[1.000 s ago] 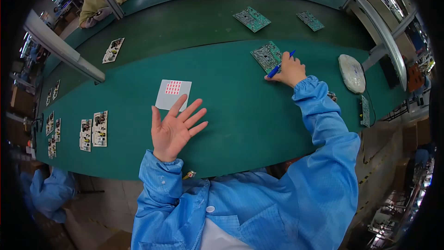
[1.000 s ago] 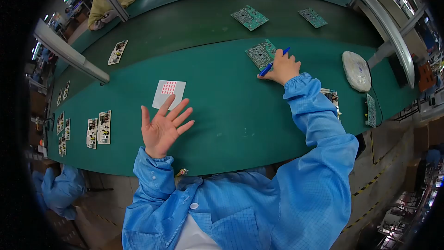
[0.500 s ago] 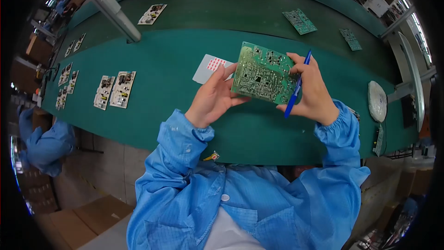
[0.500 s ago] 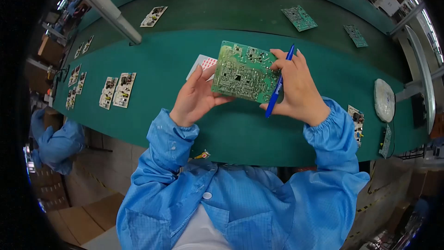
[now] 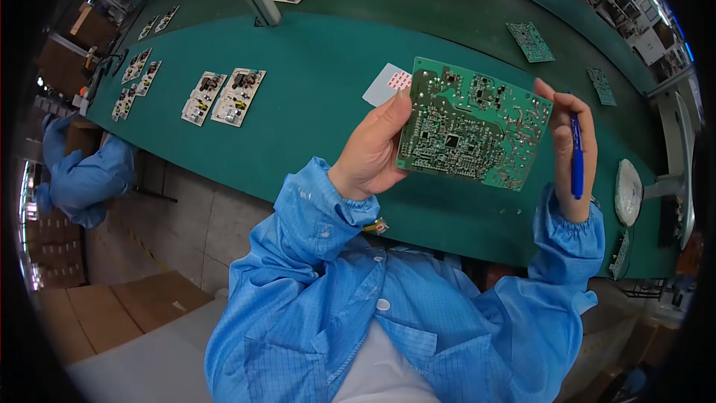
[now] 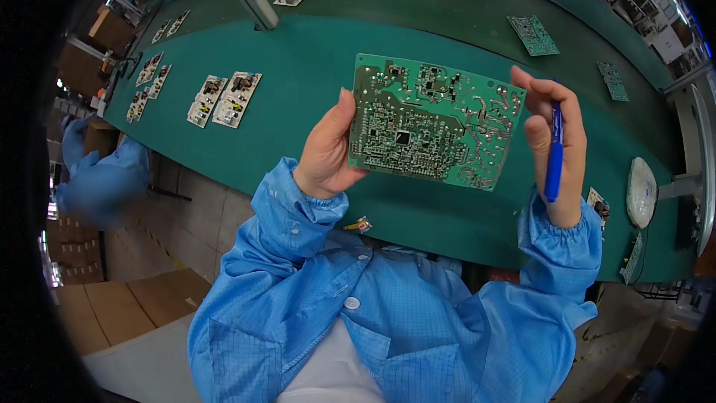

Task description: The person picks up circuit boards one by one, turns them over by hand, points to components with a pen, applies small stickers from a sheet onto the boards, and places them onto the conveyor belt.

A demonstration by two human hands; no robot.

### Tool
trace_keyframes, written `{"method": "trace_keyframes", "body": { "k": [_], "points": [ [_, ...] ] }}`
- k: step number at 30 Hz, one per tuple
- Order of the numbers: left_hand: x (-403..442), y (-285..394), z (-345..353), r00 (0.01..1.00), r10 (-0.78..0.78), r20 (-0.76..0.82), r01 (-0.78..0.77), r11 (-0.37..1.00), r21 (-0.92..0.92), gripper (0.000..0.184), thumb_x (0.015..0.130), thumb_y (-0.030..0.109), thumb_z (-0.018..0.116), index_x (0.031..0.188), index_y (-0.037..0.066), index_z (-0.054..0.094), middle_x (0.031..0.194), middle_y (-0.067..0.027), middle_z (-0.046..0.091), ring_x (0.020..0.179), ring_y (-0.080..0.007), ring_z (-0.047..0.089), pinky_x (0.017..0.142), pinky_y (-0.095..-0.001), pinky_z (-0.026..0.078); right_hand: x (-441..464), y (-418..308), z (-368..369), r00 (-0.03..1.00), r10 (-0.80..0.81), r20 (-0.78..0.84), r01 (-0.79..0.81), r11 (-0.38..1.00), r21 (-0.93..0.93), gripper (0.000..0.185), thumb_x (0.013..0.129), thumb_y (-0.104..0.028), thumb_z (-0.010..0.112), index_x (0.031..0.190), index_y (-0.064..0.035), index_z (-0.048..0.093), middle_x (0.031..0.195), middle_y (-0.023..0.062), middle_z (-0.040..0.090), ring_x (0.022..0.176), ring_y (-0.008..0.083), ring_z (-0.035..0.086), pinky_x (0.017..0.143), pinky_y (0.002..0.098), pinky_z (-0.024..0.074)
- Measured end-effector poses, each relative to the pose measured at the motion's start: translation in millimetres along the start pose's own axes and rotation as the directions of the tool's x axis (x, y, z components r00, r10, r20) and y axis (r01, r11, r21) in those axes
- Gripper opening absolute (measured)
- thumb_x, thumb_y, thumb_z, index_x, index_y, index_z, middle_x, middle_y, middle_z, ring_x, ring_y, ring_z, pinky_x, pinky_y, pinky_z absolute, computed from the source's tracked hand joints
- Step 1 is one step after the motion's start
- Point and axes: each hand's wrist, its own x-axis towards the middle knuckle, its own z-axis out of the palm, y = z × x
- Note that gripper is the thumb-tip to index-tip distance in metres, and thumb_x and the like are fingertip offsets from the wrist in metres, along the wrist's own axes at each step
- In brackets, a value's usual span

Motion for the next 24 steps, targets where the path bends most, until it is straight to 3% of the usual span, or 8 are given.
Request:
{"method": "trace_keyframes", "body": {
  "k": [1,2,4,7,12,14,16,24],
  "points": [
    [-1,0,2,1.0,0.006,0.012,-0.006,1.0,0.012,0.049,0.098,0.038,0.029,0.13,0.002,0.038,0.124,-0.0163,0.052,0.111,-0.0279,0.055,0.094,-0.0435,0.048,-1,3,-7,0.991,0.11,0.073,-0.108,0.994,-0.032,0.046,0.092,-0.041,0.05,0.114,-0.0006,0.048,0.112,0.0116,0.059,0.103,0.0139,0.054,0.089,0.0252,0.0409],
    [-1,1,5,1.0,0.012,0.025,-0.013,1.0,0.023,0.049,0.098,0.038,0.029,0.13,0.002,0.038,0.124,-0.0162,0.052,0.111,-0.028,0.055,0.093,-0.0435,0.048,-1,3,-4,0.991,0.112,0.076,-0.11,0.993,-0.03,0.046,0.092,-0.041,0.05,0.114,-0.0006,0.048,0.112,0.0116,0.059,0.103,0.0139,0.054,0.089,0.0252,0.0409],
    [-2,3,12,0.999,0.021,0.025,-0.022,0.999,0.039,0.048,0.098,0.036,0.032,0.13,0.0,0.038,0.122,-0.0153,0.053,0.108,-0.0246,0.057,0.091,-0.0397,0.05,-4,3,5,0.967,0.234,0.098,-0.253,0.911,0.326,0.039,0.095,-0.034,0.047,0.113,-0.0005,0.049,0.104,0.0068,0.06,0.095,0.0113,0.056,0.081,0.023,0.0435],
    [-3,3,18,1.0,0.024,0.01,-0.024,0.998,0.06,0.046,0.098,0.033,0.036,0.128,-0.001,0.039,0.12,-0.0142,0.054,0.104,-0.0212,0.059,0.089,-0.0355,0.051,-2,8,3,0.967,0.181,0.182,-0.244,0.869,0.43,0.036,0.098,-0.028,0.041,0.118,0.0009,0.046,0.108,0.0073,0.058,0.099,0.0131,0.055,0.087,0.0263,0.0417],
    [0,7,19,1.0,0.016,0.005,-0.016,0.998,0.069,0.045,0.098,0.035,0.036,0.126,0.0,0.041,0.118,-0.0139,0.056,0.103,-0.0214,0.06,0.088,-0.0351,0.052,1,9,5,0.974,0.157,0.162,-0.216,0.859,0.465,0.035,0.098,-0.026,0.039,0.119,0.0013,0.047,0.111,0.0089,0.058,0.1,0.0144,0.055,0.088,0.0266,0.042],
    [1,6,15,0.997,0.018,0.077,-0.022,0.999,0.046,0.052,0.097,0.042,0.028,0.129,0.003,0.042,0.121,-0.0154,0.055,0.109,-0.0256,0.057,0.092,-0.0405,0.05,0,8,6,0.974,0.163,0.156,-0.219,0.85,0.479,0.035,0.098,-0.026,0.039,0.12,0.0014,0.047,0.111,0.0094,0.058,0.101,0.0147,0.056,0.088,0.0269,0.0421],
    [1,7,19,0.997,0.009,0.078,-0.012,0.999,0.033,0.052,0.097,0.042,0.028,0.129,0.003,0.042,0.121,-0.0152,0.055,0.108,-0.0254,0.057,0.091,-0.0401,0.05,1,3,11,0.98,0.173,0.095,-0.197,0.846,0.495,0.035,0.098,-0.026,0.042,0.117,0.0011,0.051,0.105,0.0081,0.061,0.094,0.0122,0.059,0.081,0.0242,0.0458],
    [1,11,22,0.985,-0.01,0.174,0.029,0.994,-0.107,0.047,0.097,0.039,0.033,0.125,0.002,0.044,0.117,-0.0135,0.057,0.104,-0.0226,0.059,0.087,-0.0365,0.052,-1,-11,14,0.977,0.189,0.099,-0.213,0.841,0.496,0.034,0.098,-0.027,0.042,0.116,0.0006,0.051,0.104,0.0065,0.061,0.092,0.0111,0.058,0.081,0.0241,0.0451]
  ]
}}
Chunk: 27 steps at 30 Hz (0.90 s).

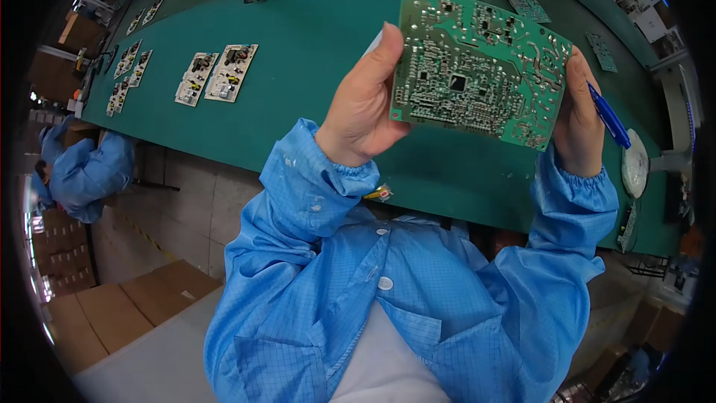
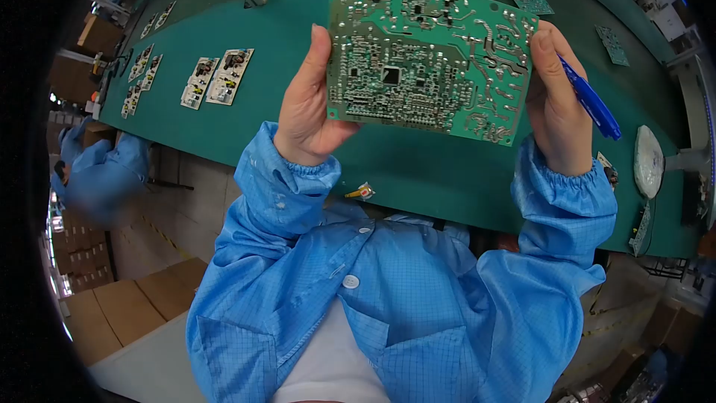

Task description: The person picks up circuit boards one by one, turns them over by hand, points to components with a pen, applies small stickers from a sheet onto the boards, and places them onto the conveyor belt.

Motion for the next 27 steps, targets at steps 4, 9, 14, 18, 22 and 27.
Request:
{"method": "trace_keyframes", "body": {
  "k": [4,9,14,18,22,27],
  "points": [
    [-2,2,-4,0.997,-0.081,0.003,0.081,0.996,-0.036,0.047,0.097,0.041,0.033,0.123,0.004,0.047,0.116,-0.0112,0.058,0.103,-0.0219,0.06,0.086,-0.0357,0.053,-5,-2,1,1.0,-0.025,-0.018,0.025,1.0,0.013,0.032,0.096,-0.027,0.047,0.112,-0.0008,0.053,0.099,0.0037,0.061,0.089,0.0093,0.057,0.08,0.0237,0.0439],
    [-6,3,-6,0.995,-0.084,-0.052,0.083,0.996,-0.022,0.049,0.097,0.042,0.033,0.125,0.004,0.047,0.115,-0.0121,0.059,0.102,-0.0226,0.061,0.083,-0.0356,0.055,-8,-3,3,0.999,-0.026,-0.034,0.025,0.999,-0.025,0.029,0.093,-0.031,0.053,0.105,-0.0049,0.053,0.089,-0.0012,0.056,0.087,0.0072,0.054,0.08,0.0246,0.0436],
    [-9,4,-14,0.991,-0.078,-0.113,0.079,0.997,0.0,0.051,0.096,0.044,0.034,0.125,0.004,0.046,0.114,-0.0121,0.06,0.098,-0.0229,0.063,0.075,-0.0353,0.058,-10,-1,0,0.999,-0.038,-0.014,0.036,0.996,-0.08,0.034,0.092,-0.036,0.054,0.106,-0.0053,0.052,0.085,-0.0026,0.053,0.084,0.0071,0.053,0.08,0.0241,0.0433],
    [-11,2,-13,0.991,-0.066,-0.115,0.065,0.998,-0.011,0.052,0.096,0.045,0.033,0.126,0.005,0.046,0.116,-0.0137,0.058,0.1,-0.0251,0.062,0.076,-0.0381,0.058,-14,-3,5,0.999,-0.027,-0.025,0.025,0.996,-0.084,0.037,0.092,-0.037,0.054,0.108,-0.004,0.053,0.086,-0.0018,0.054,0.083,0.0067,0.052,0.079,0.023,0.043],
    [-13,0,-15,0.994,-0.045,-0.101,0.043,0.999,-0.017,0.052,0.096,0.045,0.032,0.127,0.005,0.045,0.119,-0.015,0.057,0.104,-0.0273,0.06,0.081,-0.042,0.055,-15,-3,9,0.999,-0.051,-0.008,0.05,0.993,-0.104,0.038,0.091,-0.037,0.055,0.108,-0.0022,0.054,0.087,-0.0006,0.056,0.081,0.0066,0.051,0.078,0.0218,0.0424],
    [-17,0,-23,0.993,-0.031,-0.118,0.032,0.999,0.014,0.053,0.096,0.045,0.032,0.127,0.005,0.045,0.119,-0.015,0.056,0.105,-0.0279,0.059,0.085,-0.0445,0.053,-17,1,7,0.997,-0.079,0.005,0.079,0.981,-0.175,0.037,0.091,-0.036,0.055,0.106,-0.0013,0.056,0.086,-0.0005,0.056,0.08,0.0062,0.05,0.074,0.0208,0.0408]
  ]
}}
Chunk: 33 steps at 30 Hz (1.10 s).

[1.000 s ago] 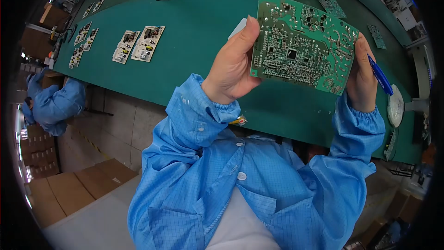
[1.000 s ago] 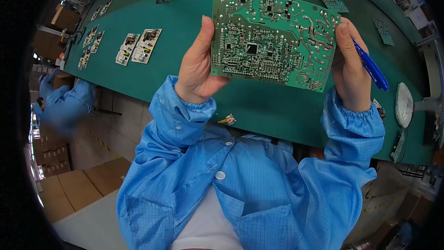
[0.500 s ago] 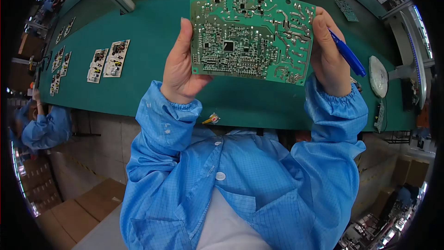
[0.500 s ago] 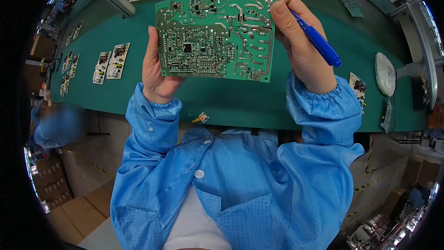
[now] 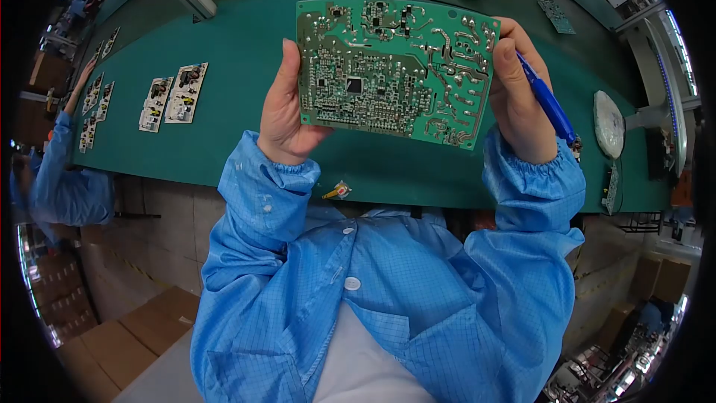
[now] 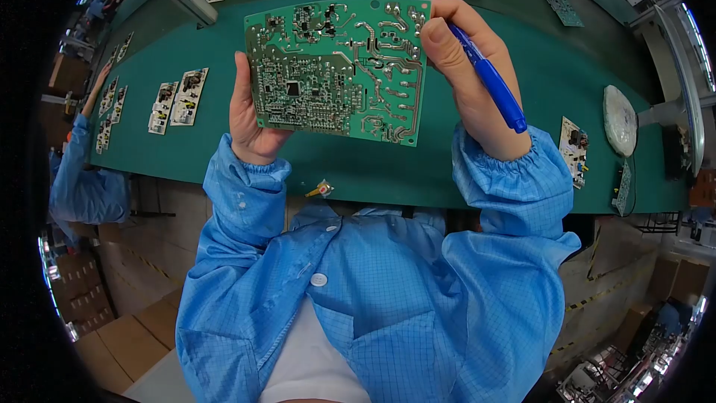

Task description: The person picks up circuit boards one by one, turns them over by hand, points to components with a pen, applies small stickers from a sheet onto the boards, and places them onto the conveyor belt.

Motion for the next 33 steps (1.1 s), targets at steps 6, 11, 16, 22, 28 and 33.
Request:
{"method": "trace_keyframes", "body": {
  "k": [6,11,16,22,28,33],
  "points": [
    [-4,0,-7,0.999,0.014,0.029,-0.014,1.0,0.001,0.054,0.096,0.046,0.031,0.129,0.005,0.044,0.121,-0.0153,0.055,0.108,-0.028,0.057,0.088,-0.0457,0.051,-3,5,1,1.0,-0.021,0.003,0.022,0.998,-0.062,0.037,0.09,-0.037,0.056,0.104,-0.0022,0.056,0.084,-0.0016,0.055,0.078,0.0057,0.047,0.072,0.02,0.0385],
    [-7,2,-16,0.997,0.019,0.07,-0.019,1.0,0.009,0.055,0.096,0.046,0.029,0.13,0.006,0.042,0.123,-0.0155,0.054,0.109,-0.0283,0.057,0.089,-0.045,0.05,-6,9,3,0.998,-0.062,0.011,0.063,0.996,-0.068,0.037,0.089,-0.036,0.058,0.103,-0.0018,0.055,0.085,-0.001,0.054,0.078,0.006,0.047,0.072,0.0203,0.0385],
    [-9,0,-14,0.994,0.028,0.109,-0.029,1.0,0.002,0.055,0.096,0.046,0.028,0.131,0.005,0.041,0.123,-0.0159,0.054,0.109,-0.0287,0.056,0.091,-0.0434,0.05,-9,9,5,0.999,-0.044,0.028,0.045,0.998,-0.032,0.036,0.089,-0.035,0.059,0.103,-0.0015,0.055,0.084,-0.0007,0.053,0.077,0.0064,0.047,0.071,0.02,0.0384],
    [-10,2,-24,0.99,0.03,0.14,-0.027,0.999,-0.022,0.055,0.096,0.045,0.031,0.131,0.004,0.04,0.123,-0.0165,0.053,0.11,-0.0282,0.056,0.091,-0.044,0.049,-9,15,3,0.997,-0.061,0.056,0.064,0.997,-0.046,0.038,0.088,-0.036,0.059,0.102,-0.0017,0.054,0.081,-0.0015,0.051,0.075,0.0059,0.045,0.069,0.0197,0.0374],
    [-11,1,-22,0.99,0.025,0.139,-0.024,1.0,-0.008,0.055,0.096,0.044,0.03,0.132,0.004,0.038,0.123,-0.0169,0.053,0.109,-0.0276,0.056,0.09,-0.0422,0.05,-10,20,2,0.996,-0.074,0.045,0.077,0.995,-0.058,0.04,0.087,-0.038,0.06,0.102,-0.0021,0.054,0.081,-0.0023,0.05,0.075,0.0055,0.044,0.069,0.0189,0.0361],
    [-13,1,-22,0.992,0.04,0.118,-0.044,0.999,0.026,0.053,0.097,0.043,0.031,0.132,0.003,0.038,0.123,-0.0168,0.053,0.109,-0.0269,0.057,0.09,-0.0415,0.05,-11,22,2,0.997,-0.068,0.033,0.069,0.996,-0.049,0.041,0.087,-0.04,0.06,0.102,-0.0028,0.055,0.083,-0.0019,0.052,0.076,0.0049,0.044,0.07,0.019,0.0361]
  ]
}}
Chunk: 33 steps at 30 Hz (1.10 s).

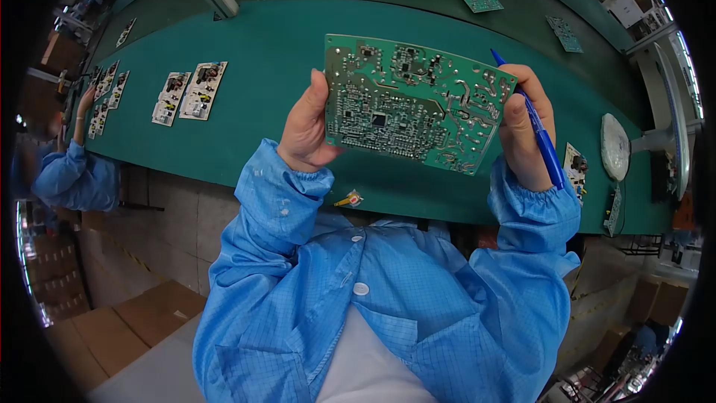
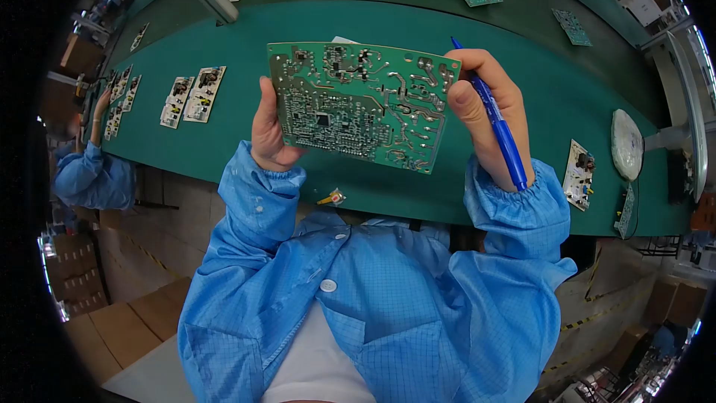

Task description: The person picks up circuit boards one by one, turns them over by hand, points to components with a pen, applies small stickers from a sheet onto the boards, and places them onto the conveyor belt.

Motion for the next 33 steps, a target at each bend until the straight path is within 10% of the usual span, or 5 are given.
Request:
{"method": "trace_keyframes", "body": {
  "k": [31,33],
  "points": [
    [1,-5,20,0.997,0.041,-0.06,-0.017,0.935,0.354,0.052,0.095,0.031,0.045,0.135,0.001,0.033,0.125,-0.0109,0.052,0.108,-0.0176,0.056,0.089,-0.0316,0.049,-1,22,-21,0.99,0.132,-0.047,-0.13,0.99,0.055,0.038,0.092,-0.031,0.054,0.112,0.0009,0.052,0.095,0.0044,0.06,0.088,0.0089,0.054,0.08,0.0226,0.0422],
    [2,-5,19,0.997,0.052,-0.064,-0.026,0.939,0.342,0.051,0.095,0.03,0.045,0.135,0.001,0.033,0.124,-0.0109,0.052,0.108,-0.0175,0.056,0.089,-0.0315,0.049,0,25,-26,0.981,0.179,0.075,-0.193,0.935,0.298,0.045,0.094,-0.036,0.048,0.119,0.001,0.045,0.105,0.0075,0.059,0.097,0.0136,0.057,0.085,0.0264,0.044]
  ]
}}
